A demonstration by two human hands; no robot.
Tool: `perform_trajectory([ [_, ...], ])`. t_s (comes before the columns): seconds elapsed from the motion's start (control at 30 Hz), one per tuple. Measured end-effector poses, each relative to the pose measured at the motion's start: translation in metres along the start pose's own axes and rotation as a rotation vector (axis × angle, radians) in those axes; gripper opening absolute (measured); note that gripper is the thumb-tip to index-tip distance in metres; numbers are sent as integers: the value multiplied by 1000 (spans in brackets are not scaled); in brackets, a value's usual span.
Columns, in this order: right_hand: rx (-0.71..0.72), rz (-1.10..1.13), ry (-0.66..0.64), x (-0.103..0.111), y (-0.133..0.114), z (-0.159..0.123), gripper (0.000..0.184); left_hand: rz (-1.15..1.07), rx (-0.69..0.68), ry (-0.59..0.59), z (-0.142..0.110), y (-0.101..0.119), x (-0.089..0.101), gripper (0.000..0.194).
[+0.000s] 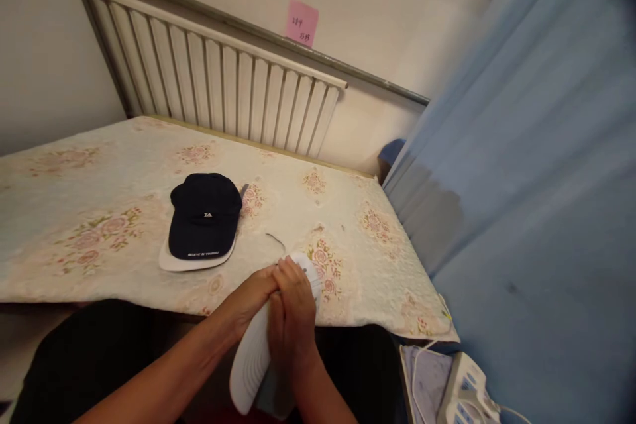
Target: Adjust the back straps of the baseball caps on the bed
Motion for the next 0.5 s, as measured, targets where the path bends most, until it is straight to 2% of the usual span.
perform_trajectory([
  [0.13, -346, 24, 33, 7, 65, -9, 36, -13, 16, 45, -8, 5, 4, 34],
  [0.23, -478, 44, 65, 14, 85, -18, 38, -1, -8, 121, -11, 12, 14, 40],
  [0.33, -419, 8, 116, 21, 71, -18, 37, 23, -36, 179, -12, 17, 20, 36],
  [0.5, -46, -31, 69, 11, 3, -8, 42, 3, -100, 134, -7, 18, 14, 22],
])
Point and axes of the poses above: each hand's wrist, its own z-axis towards the middle knuckle, its own x-axis out of the back of the hand, y = z × x, the point moved 10 cm from there along z, towards the middle knuckle, and after that the axes turned 8 degrees about z, right-handed, at the moved point
